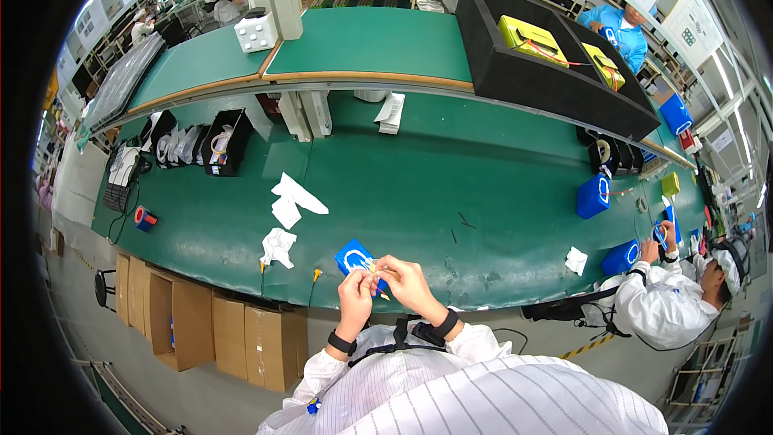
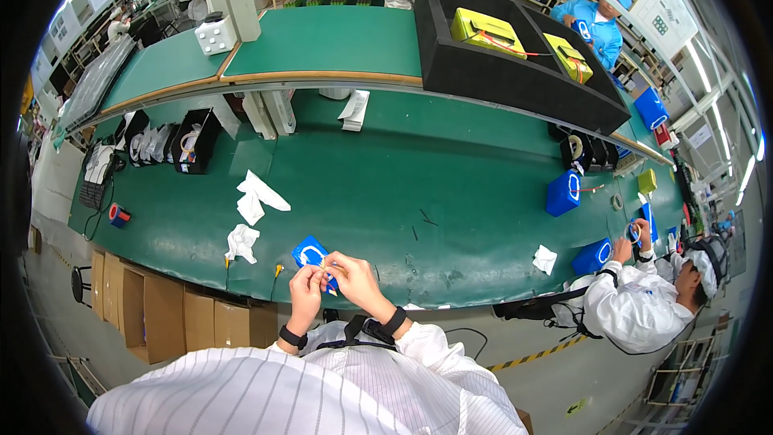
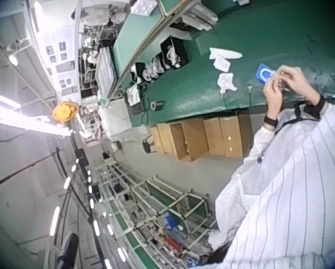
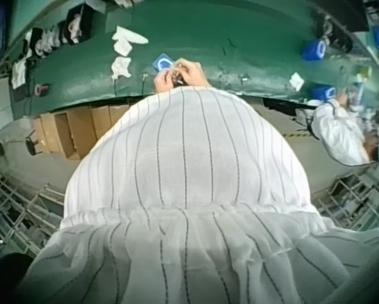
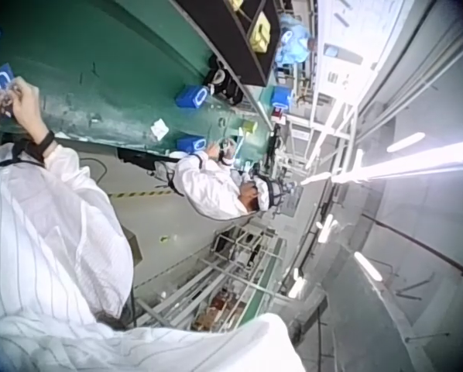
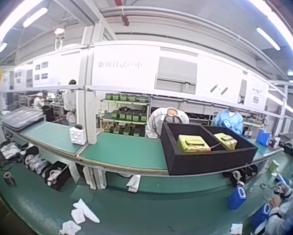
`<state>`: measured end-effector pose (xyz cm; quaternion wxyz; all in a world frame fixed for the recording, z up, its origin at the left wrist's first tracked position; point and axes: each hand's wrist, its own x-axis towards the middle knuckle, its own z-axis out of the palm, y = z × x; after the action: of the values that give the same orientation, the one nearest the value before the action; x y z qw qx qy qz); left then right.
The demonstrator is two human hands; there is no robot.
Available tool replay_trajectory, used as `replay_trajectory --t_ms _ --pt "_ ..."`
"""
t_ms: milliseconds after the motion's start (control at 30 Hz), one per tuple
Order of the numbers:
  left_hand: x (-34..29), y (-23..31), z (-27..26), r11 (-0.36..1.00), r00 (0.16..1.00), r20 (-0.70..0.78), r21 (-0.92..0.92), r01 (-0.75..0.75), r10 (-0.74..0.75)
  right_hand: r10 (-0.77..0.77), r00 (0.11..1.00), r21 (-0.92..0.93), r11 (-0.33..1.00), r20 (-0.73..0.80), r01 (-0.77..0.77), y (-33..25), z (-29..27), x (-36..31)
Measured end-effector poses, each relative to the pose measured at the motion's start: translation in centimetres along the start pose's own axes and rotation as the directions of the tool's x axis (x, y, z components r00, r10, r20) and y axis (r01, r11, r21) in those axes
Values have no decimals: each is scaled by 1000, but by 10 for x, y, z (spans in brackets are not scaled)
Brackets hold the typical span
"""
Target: Applying tape to blue battery packs and placing them into cardboard boxes for shipping.
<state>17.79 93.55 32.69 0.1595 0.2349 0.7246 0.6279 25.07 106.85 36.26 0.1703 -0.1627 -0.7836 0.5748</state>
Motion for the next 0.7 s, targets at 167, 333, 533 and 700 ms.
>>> replay_trajectory --t_ms 167,333,533,700 --pt "3 -6 -2 997 999 10 -70 40 -39 62 998 136 989 10 -63 2 2 0" --pt "3 -6 -3 997 998 35 -56 52 -50 0 996 135 991 84 -11 -4 -5 4" --pt "4 -20 -6 967 976 162 -185 175 -145 -209 978 -141 968 15 209 6 0 3" --pt "7 0 -4 957 968 202 -216 191 -148 -104 992 -30 994 -66 102 15 -1 1"
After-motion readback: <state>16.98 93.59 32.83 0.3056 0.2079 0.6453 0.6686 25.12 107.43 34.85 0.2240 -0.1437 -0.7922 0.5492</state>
